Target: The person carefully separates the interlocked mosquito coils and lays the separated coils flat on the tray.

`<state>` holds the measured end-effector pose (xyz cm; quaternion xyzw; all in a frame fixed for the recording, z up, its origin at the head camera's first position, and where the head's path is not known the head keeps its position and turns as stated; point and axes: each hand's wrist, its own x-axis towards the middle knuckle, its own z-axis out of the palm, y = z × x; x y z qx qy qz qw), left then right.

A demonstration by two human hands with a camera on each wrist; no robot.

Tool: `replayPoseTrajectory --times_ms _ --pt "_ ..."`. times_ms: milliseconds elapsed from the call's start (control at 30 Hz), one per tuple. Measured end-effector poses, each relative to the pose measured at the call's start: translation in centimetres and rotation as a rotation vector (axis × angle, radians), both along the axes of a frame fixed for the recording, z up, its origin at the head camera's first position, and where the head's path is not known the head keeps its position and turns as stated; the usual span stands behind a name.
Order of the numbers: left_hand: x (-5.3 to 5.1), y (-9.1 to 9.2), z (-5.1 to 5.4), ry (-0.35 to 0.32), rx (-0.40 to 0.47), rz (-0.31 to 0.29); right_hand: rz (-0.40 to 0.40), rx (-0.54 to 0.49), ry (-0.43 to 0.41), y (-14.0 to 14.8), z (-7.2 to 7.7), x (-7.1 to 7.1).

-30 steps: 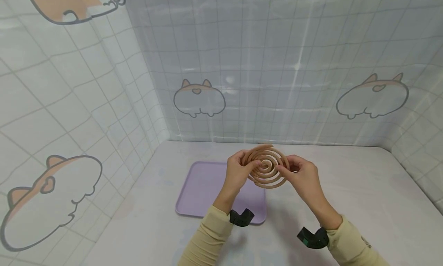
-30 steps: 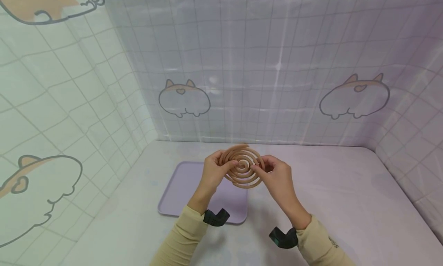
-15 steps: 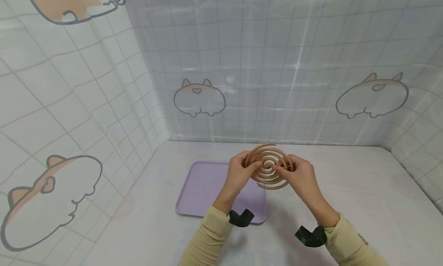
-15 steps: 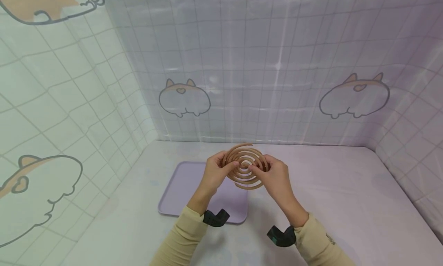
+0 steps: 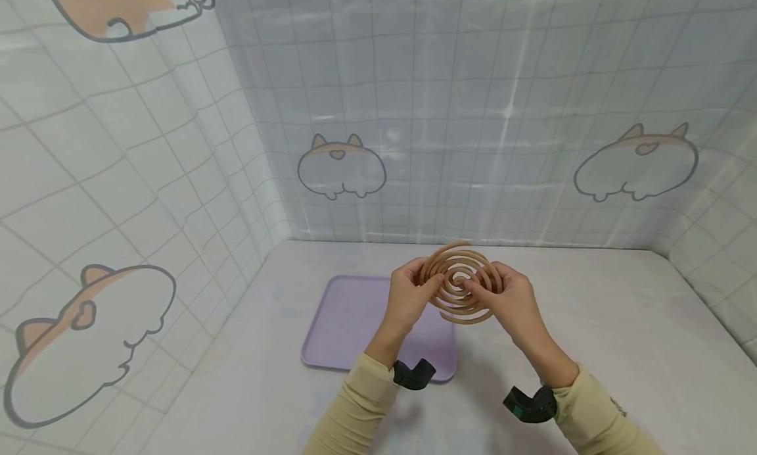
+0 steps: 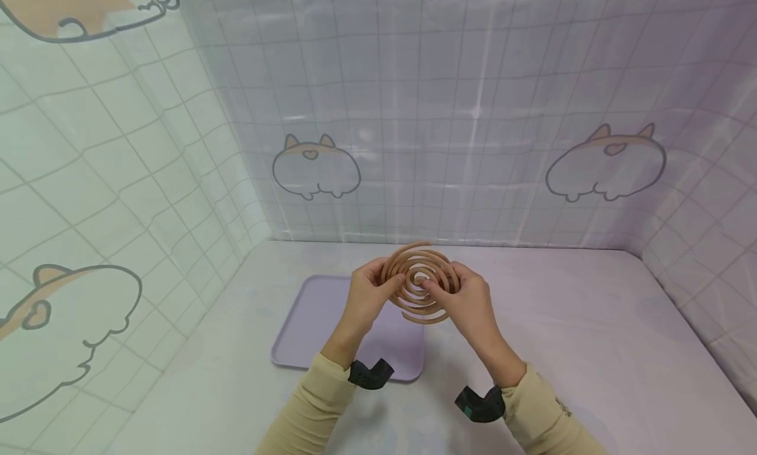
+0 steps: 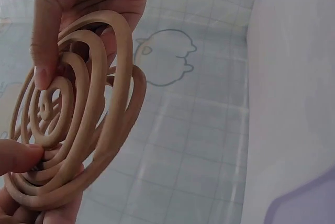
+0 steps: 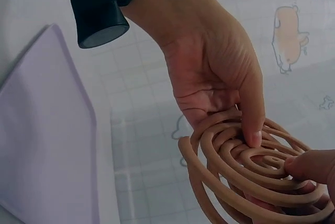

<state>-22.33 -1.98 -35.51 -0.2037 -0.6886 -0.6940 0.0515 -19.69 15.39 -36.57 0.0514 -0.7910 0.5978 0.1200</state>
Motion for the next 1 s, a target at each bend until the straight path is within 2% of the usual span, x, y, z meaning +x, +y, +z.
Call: replayPoseTrajectory --times_ms 333,433,500,567,667,767,1000 --pt "0.2 -0.1 0.4 0.023 -0.062 -0.011 0.007 -0.017 -0.003 0.0 0.2 0.0" --pt "0.3 -0.1 0.2 0.024 -0.067 0.006 0.021 -0.033 -0.009 -0.1 0.2 0.1" --pt "-0.1 -0.2 -0.4 0.015 -0.055 -0.004 0.035 -0.057 -0.011 -0.2 0.2 0.0" --pt "-0.6 -0.3 -1.0 -0.006 -0.028 -0.045 0.051 -0.081 -0.011 -0.1 0.2 0.0" --pt "-1.4 -0.8 -1.9 -0.072 0.045 -0.151 0.083 -0.11 -0.007 0.0 0.3 0.0" --pt "-1.9 -1.2 -2.1 -0.154 0.133 -0.255 0.12 -0.132 -0.013 0.2 0.4 0.0" --pt "-3.4 -1.1 -2.7 -0.331 0.268 -0.359 0.213 -0.154 -0.035 0.5 0.7 0.1"
